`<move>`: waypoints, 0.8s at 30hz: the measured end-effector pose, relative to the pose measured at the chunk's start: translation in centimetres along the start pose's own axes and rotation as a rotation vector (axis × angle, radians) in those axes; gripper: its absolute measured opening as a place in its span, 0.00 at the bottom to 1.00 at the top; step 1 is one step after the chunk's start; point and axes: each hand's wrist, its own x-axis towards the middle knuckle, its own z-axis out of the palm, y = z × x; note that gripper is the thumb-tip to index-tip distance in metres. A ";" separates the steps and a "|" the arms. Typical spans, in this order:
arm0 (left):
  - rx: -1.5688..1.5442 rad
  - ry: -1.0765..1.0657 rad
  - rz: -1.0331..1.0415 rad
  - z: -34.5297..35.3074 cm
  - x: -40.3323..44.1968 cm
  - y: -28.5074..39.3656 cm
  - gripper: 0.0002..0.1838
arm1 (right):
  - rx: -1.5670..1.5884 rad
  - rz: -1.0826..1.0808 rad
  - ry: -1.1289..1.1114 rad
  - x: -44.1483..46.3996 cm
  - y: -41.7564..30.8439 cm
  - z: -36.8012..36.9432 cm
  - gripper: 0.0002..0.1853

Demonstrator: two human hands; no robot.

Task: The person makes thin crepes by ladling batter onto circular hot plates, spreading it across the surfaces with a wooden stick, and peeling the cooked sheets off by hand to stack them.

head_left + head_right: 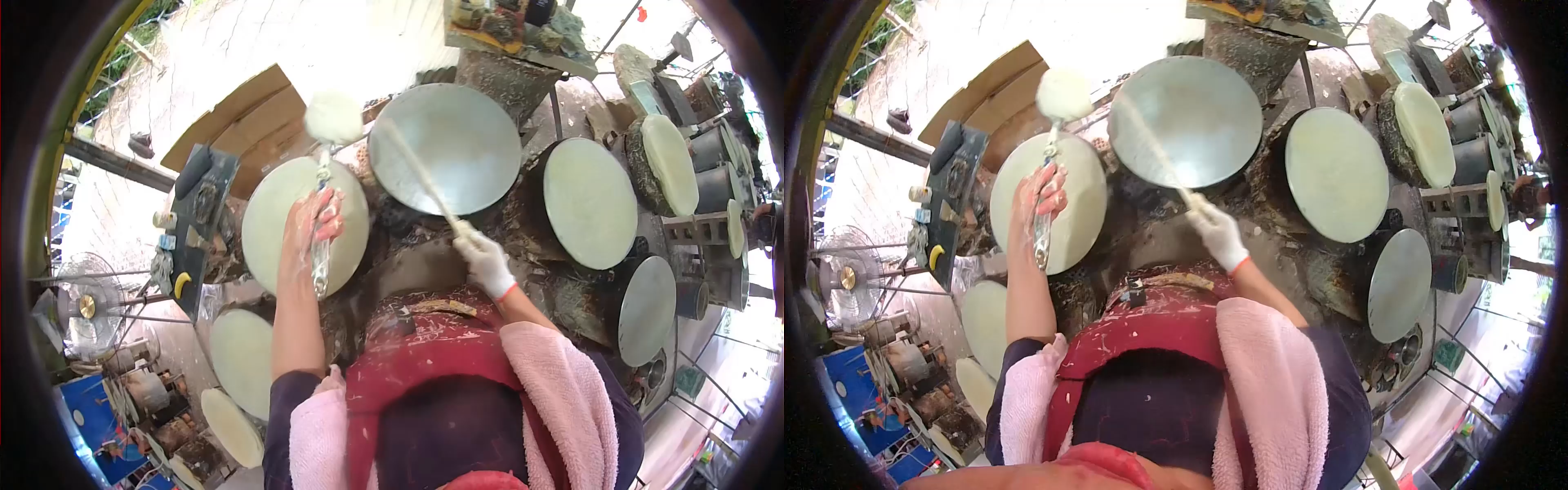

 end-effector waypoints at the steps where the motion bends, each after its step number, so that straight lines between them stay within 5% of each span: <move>1: -0.035 -0.075 -0.013 1.9 2.3 -0.6 0.12 | -0.066 -0.044 0.081 1.3 -0.4 -3.3 0.24; 3: -0.104 -0.219 -0.043 5.1 7.7 -2.9 0.10 | -0.098 -0.068 0.222 3.6 -1.7 -8.7 0.27; 5: -0.048 -0.116 -0.051 10.9 11.9 -5.4 0.11 | -0.101 -0.104 0.268 6.4 -2.8 -12.5 0.28; 7: -0.104 -0.141 -0.088 14.4 17.1 -9.1 0.10 | -0.403 -0.178 0.367 8.7 -3.7 -14.4 0.28; 12: 0.349 0.131 0.079 19.6 23.6 -16.0 0.13 | -1.040 0.131 0.215 12.1 -1.9 -16.4 0.30; 15: 0.751 0.397 0.192 19.4 22.4 -14.8 0.16 | -0.914 0.081 0.251 12.4 -0.8 -17.4 0.28; 16: 0.936 0.484 0.393 17.0 23.2 -15.7 0.15 | -0.679 -0.102 0.324 13.6 2.7 -16.4 0.26; 18: 1.156 0.603 0.843 13.2 23.1 -15.5 0.14 | 0.082 0.494 0.108 12.6 -4.5 -14.1 0.24; 19: 1.179 0.637 1.098 12.6 22.3 -14.0 0.14 | 0.104 0.536 0.070 13.0 -5.2 -13.5 0.24; 22: 0.659 0.406 0.561 11.7 17.6 -9.7 0.09 | -0.078 0.329 0.058 14.7 -3.5 -12.1 0.24; 23: 0.633 0.376 0.506 10.5 16.5 -9.1 0.09 | -0.321 0.038 0.118 15.2 -1.3 -13.0 0.25; 24: 0.601 0.348 0.455 9.3 15.5 -8.7 0.09 | -0.364 0.054 0.187 14.6 -3.0 -13.4 0.26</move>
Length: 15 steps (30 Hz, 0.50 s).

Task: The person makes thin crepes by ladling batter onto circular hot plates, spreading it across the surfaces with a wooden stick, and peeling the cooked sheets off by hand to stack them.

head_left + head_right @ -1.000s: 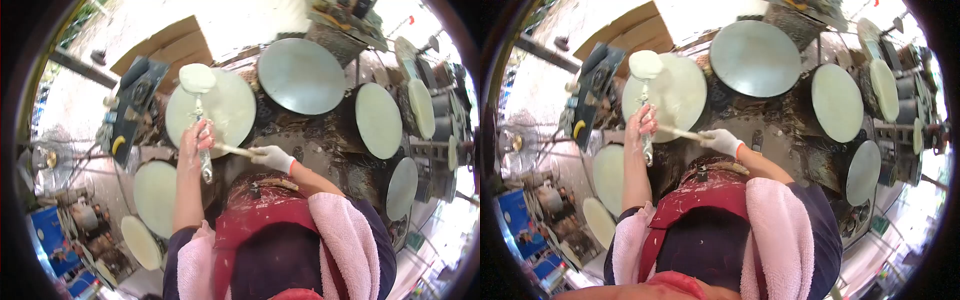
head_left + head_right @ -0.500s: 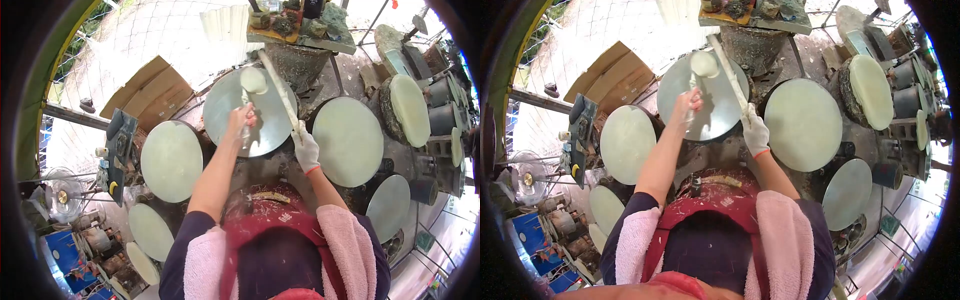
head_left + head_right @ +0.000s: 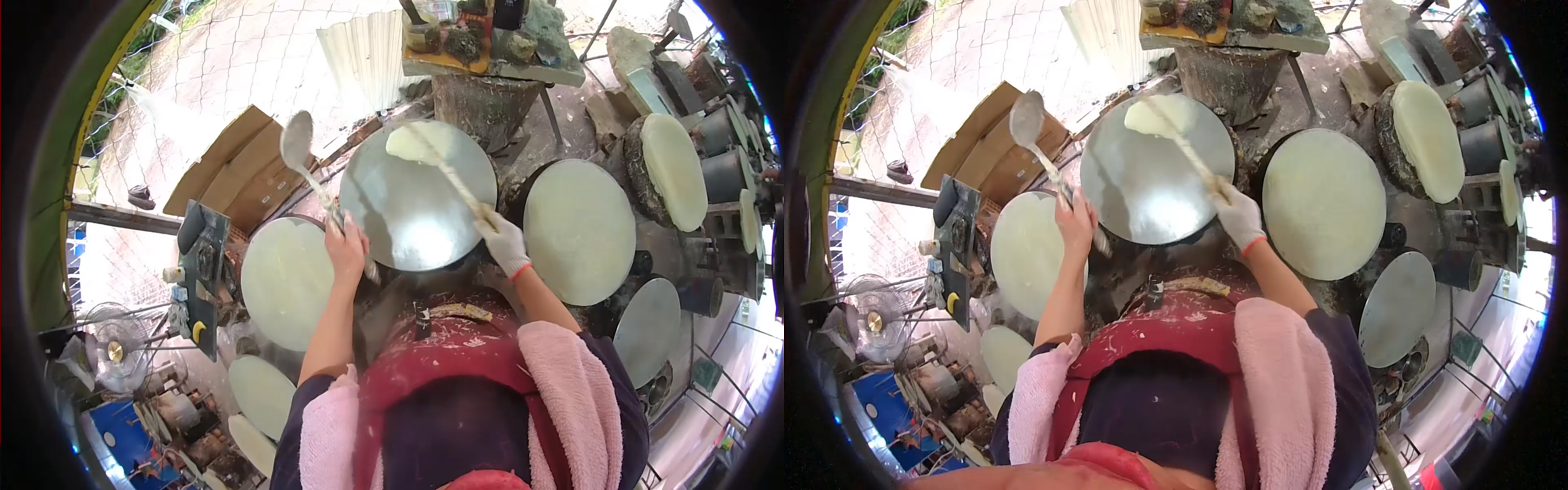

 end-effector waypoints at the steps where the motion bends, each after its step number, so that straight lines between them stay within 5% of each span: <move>1: -0.033 -0.033 -0.047 -1.4 -0.3 -0.3 0.09 | -0.047 0.022 0.065 -0.5 -1.5 -1.3 0.27; 2: -0.041 -0.059 -0.108 -2.6 -0.7 -0.8 0.09 | 0.102 -0.017 0.115 0.9 4.0 0.0 0.26; 4: -0.042 -0.122 -0.242 -5.0 -2.0 -2.0 0.09 | 0.232 0.396 -0.109 -0.8 -1.4 0.8 0.26; 7: -0.085 -0.174 -0.371 -7.4 -3.7 -4.1 0.09 | 0.352 0.459 -0.257 -0.8 -2.4 3.6 0.26; 10: -0.037 -0.129 -0.396 -9.4 -5.3 -4.1 0.10 | 0.056 -0.017 -0.139 0.1 -2.2 2.8 0.24; 15: 0.037 -0.040 -0.402 -11.0 -6.4 -4.6 0.11 | 0.147 0.341 -0.202 2.2 -3.4 -1.4 0.26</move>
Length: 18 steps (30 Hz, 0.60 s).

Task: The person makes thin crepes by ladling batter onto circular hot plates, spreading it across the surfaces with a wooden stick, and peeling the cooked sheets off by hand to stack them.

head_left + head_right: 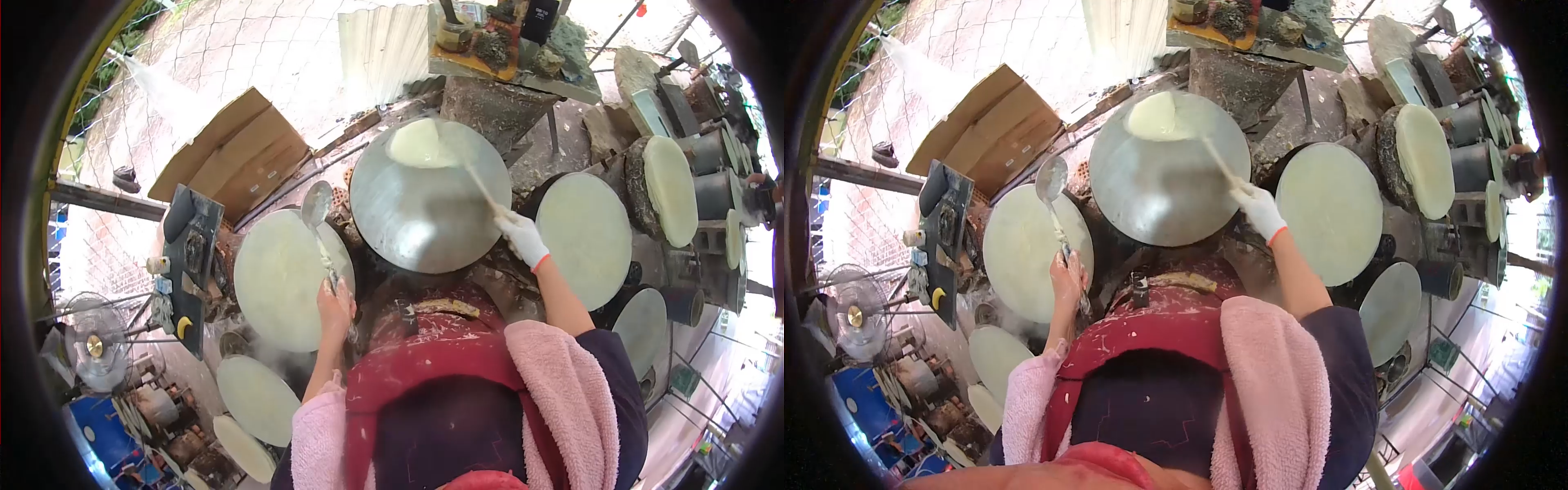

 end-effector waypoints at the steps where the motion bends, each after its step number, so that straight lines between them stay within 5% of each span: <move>1: 0.006 0.005 0.010 0.2 -0.1 -0.1 0.12 | -0.033 0.104 -0.097 -0.5 -2.1 0.9 0.26; 4: -0.063 0.012 -0.029 0.8 -0.9 -0.1 0.12 | -0.062 0.137 -0.250 0.3 -2.8 2.2 0.24; 8: -0.001 0.101 -0.115 1.8 -2.4 0.7 0.11 | -0.243 -0.216 -0.181 2.9 -3.2 -3.1 0.24; 13: 0.004 0.175 -0.130 3.3 -3.9 -0.2 0.10 | -0.222 0.121 -0.390 4.5 -7.8 -4.5 0.24; 18: -0.045 0.203 -0.188 4.5 -5.3 -0.3 0.09 | -0.225 -0.015 -0.533 7.0 -4.3 -4.7 0.25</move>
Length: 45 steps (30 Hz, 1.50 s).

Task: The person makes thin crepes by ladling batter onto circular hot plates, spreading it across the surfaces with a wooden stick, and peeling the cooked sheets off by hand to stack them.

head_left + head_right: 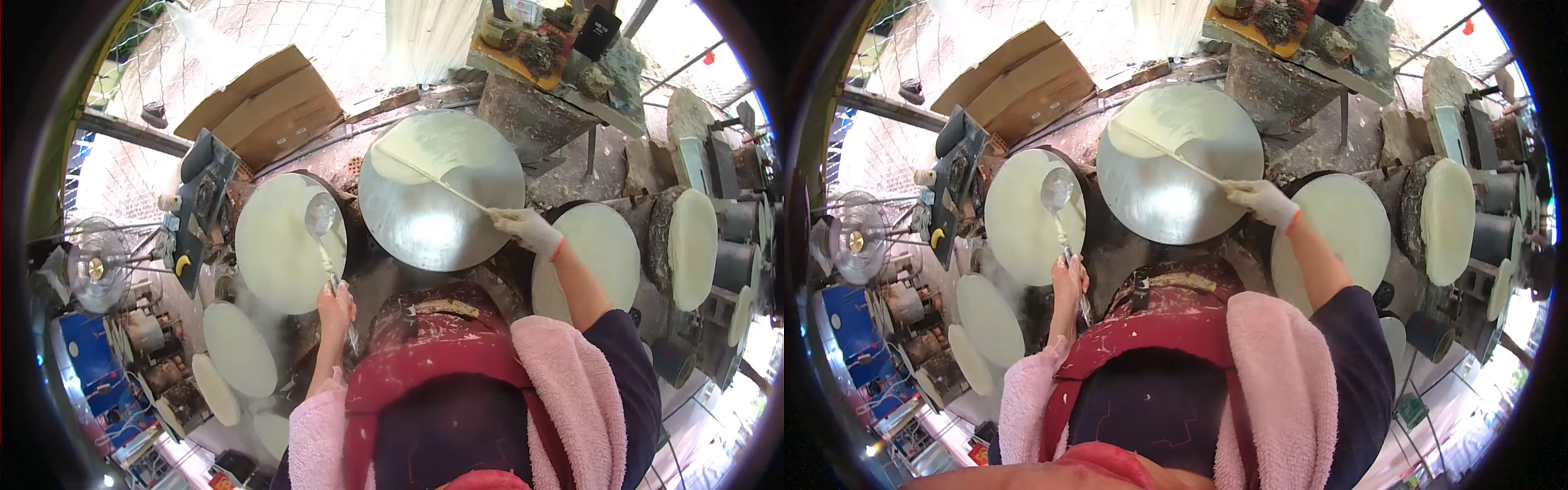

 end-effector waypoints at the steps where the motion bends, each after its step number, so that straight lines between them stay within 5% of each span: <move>1: -0.003 0.010 -0.010 0.1 -0.4 0.1 0.09 | -0.067 -0.085 0.026 0.9 1.1 -2.0 0.25; 4: 0.030 0.034 0.000 0.5 -1.2 0.5 0.09 | -0.089 -0.055 0.168 0.8 -2.7 -4.1 0.24; 9: 0.017 0.022 -0.038 0.2 -2.6 -0.6 0.10 | -0.125 0.141 -0.164 1.2 -3.1 -1.7 0.23; 12: 0.016 0.022 -0.047 0.1 -2.9 -1.2 0.10 | -0.036 0.045 -0.253 2.4 0.5 -2.3 0.24; 13: 0.019 0.019 -0.048 -0.3 -3.1 -1.8 0.10 | -0.149 0.022 -0.228 0.4 -3.1 -2.6 0.25; 16: 0.025 0.065 -0.046 -0.6 -1.4 -2.8 0.11 | -0.321 -0.233 0.042 4.1 -2.6 -4.7 0.25; 21: 0.362 0.111 0.163 -0.2 4.2 -3.0 0.10 | -0.292 0.093 -0.317 3.8 -4.5 -3.0 0.24; 24: 0.608 0.169 0.460 1.0 7.1 -2.9 0.10 | -0.239 0.119 -0.309 0.1 -4.6 -3.3 0.23; 27: 0.779 0.172 0.516 2.1 8.6 -2.0 0.10 | -0.306 -0.238 -0.123 3.9 -0.5 -6.8 0.23; 30: 0.913 0.122 0.452 3.0 7.9 -0.9 0.12 | -0.292 -0.330 -0.086 9.0 2.0 -7.1 0.23; 33: 1.013 0.039 0.474 2.1 5.8 -1.3 0.12 | -0.422 0.067 -0.293 3.4 -6.3 -2.4 0.22; 39: 1.061 -0.180 0.434 0.0 -2.5 -4.9 0.11 | -0.373 0.060 -0.348 -1.8 0.6 -2.5 0.26; 42: 0.911 -0.370 0.412 1.3 -5.4 -7.7 0.11 | -0.038 0.133 -0.115 -9.3 5.3 1.1 0.27; 44: 0.714 -0.479 0.514 1.2 -3.9 -6.9 0.11 | 0.680 0.263 -0.174 -12.4 5.7 6.9 0.26; 45: 0.653 -0.480 0.529 0.5 -3.3 -5.5 0.11 | 0.705 0.210 -0.147 -12.0 5.9 9.9 0.23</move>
